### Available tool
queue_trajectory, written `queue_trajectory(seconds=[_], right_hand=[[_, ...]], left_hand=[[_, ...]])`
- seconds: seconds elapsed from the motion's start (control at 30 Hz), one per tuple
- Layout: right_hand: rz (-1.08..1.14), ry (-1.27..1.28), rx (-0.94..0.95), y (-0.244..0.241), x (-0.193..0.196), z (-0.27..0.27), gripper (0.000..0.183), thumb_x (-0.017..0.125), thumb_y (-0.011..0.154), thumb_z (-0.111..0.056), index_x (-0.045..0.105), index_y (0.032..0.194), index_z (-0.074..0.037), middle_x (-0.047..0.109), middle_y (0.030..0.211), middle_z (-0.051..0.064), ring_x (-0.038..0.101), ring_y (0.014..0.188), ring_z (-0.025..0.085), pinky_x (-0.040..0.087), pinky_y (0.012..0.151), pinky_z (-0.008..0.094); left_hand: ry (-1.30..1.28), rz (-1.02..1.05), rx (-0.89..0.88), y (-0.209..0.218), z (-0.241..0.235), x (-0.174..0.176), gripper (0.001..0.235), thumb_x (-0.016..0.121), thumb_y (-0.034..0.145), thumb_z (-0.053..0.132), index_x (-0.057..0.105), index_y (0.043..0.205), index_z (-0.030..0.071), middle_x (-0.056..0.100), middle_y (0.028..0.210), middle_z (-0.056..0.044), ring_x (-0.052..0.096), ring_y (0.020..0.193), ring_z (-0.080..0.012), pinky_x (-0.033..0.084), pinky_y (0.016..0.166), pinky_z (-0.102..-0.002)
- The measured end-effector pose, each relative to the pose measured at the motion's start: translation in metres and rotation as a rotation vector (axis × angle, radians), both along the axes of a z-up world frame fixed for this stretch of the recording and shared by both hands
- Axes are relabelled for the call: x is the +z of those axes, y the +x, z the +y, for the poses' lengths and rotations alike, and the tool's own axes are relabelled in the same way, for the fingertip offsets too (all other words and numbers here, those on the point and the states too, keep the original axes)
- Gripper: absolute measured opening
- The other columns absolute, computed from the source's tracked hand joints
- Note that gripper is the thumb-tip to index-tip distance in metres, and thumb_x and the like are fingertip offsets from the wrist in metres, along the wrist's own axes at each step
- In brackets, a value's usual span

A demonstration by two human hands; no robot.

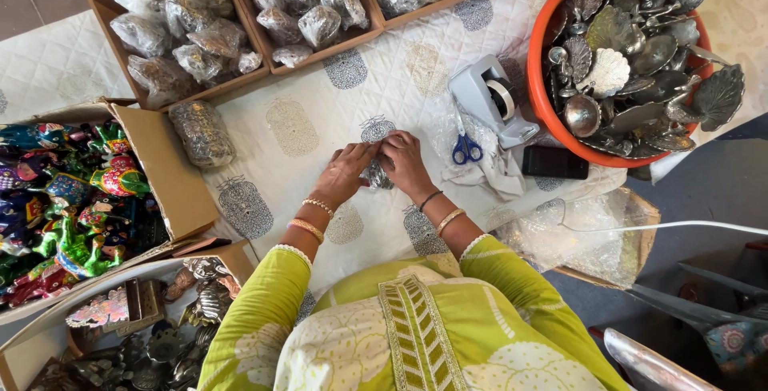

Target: The person wraps metal decorative figurines in plastic, using scissors to cut the plastic and securing them with tape from a dispenser.

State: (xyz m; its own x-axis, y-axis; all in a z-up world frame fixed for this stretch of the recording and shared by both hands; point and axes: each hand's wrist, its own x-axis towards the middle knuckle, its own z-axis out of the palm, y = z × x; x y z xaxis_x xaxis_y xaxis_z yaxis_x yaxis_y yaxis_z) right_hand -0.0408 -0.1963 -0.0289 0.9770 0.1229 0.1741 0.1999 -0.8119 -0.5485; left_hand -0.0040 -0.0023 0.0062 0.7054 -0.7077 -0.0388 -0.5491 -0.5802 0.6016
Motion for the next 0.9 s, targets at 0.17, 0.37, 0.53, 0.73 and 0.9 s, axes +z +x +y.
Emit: queue_trajectory(seconds=[0.17, 0.37, 0.53, 0.73, 0.9], right_hand=[[0.083, 0.148, -0.018, -0.011, -0.004, -0.002, 0.016, 0.072, 0.089, -0.012, 0.072, 0.103, -0.004, 0.065, 0.126, 0.005, 0.048, 0.131, 0.029, 0.033, 0.109, 0.049], [0.079, 0.381, -0.165, -0.018, -0.016, -0.006, 0.011, 0.068, 0.092, -0.014, 0.073, 0.101, -0.008, 0.057, 0.127, 0.010, 0.048, 0.126, 0.028, 0.047, 0.102, 0.038], [0.080, 0.413, -0.256, 0.001, -0.012, -0.028, 0.015, 0.061, 0.103, -0.014, 0.070, 0.115, -0.011, 0.061, 0.116, 0.006, 0.055, 0.117, 0.024, 0.046, 0.106, 0.038], [0.103, 0.163, -0.043, 0.008, -0.012, -0.017, 0.018, 0.062, 0.098, -0.016, 0.071, 0.114, -0.010, 0.058, 0.120, 0.011, 0.047, 0.116, 0.029, 0.041, 0.102, 0.043], [-0.057, 0.243, -0.252, -0.003, 0.012, -0.053, 0.019, 0.061, 0.104, -0.019, 0.064, 0.121, -0.010, 0.059, 0.124, 0.007, 0.049, 0.125, 0.026, 0.039, 0.110, 0.043]], left_hand=[[0.050, -0.030, -0.025, 0.000, -0.001, -0.005, 0.093, 0.087, 0.066, 0.010, 0.047, 0.150, 0.014, 0.054, 0.145, -0.007, 0.049, 0.133, -0.0261, 0.044, 0.108, -0.043], [0.072, -0.045, -0.059, 0.001, -0.002, -0.003, 0.083, 0.086, 0.069, 0.016, 0.051, 0.145, 0.011, 0.053, 0.147, -0.008, 0.048, 0.136, -0.0259, 0.043, 0.110, -0.043], [0.099, -0.112, -0.110, -0.001, -0.001, -0.003, 0.079, 0.085, 0.073, 0.021, 0.053, 0.143, 0.008, 0.050, 0.148, -0.009, 0.046, 0.136, -0.0272, 0.043, 0.110, -0.042], [0.136, -0.065, -0.118, 0.001, -0.004, 0.007, 0.078, 0.085, 0.072, 0.024, 0.053, 0.141, 0.006, 0.053, 0.140, -0.007, 0.049, 0.133, -0.0264, 0.044, 0.111, -0.040], [0.107, -0.065, -0.100, 0.000, -0.003, 0.002, 0.076, 0.085, 0.073, 0.021, 0.054, 0.141, 0.008, 0.052, 0.143, -0.008, 0.048, 0.135, -0.0277, 0.043, 0.112, -0.041]])
